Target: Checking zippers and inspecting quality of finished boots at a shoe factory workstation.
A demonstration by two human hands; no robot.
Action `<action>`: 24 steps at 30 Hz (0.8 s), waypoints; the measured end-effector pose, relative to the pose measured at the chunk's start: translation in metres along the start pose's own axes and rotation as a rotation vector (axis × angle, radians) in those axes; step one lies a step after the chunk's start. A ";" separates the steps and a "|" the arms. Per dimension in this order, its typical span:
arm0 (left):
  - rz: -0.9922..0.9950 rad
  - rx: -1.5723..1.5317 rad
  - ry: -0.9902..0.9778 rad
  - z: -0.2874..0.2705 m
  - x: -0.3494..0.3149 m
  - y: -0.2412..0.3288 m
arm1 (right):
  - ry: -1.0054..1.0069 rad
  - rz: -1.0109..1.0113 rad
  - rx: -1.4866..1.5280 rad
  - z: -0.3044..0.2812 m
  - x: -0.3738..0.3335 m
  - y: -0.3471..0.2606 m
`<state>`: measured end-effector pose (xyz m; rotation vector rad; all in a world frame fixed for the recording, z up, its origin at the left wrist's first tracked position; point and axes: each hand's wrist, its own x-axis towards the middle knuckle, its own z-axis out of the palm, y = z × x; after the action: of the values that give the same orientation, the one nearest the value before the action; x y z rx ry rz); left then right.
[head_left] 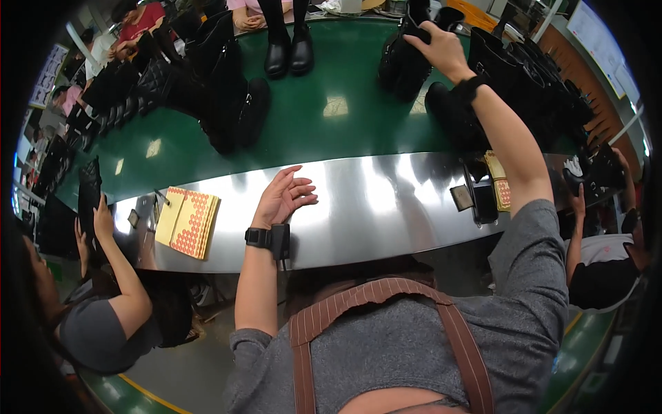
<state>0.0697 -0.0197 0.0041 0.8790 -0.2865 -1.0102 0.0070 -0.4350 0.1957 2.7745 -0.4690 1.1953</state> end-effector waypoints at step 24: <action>0.799 0.806 0.385 0.135 -0.033 -0.047 | -0.224 0.423 0.964 -0.052 -0.243 -0.131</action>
<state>-0.0558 -0.0721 0.0601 1.4876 -0.6690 0.0661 -0.1455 -0.2414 0.0619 3.7966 -0.6539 1.4916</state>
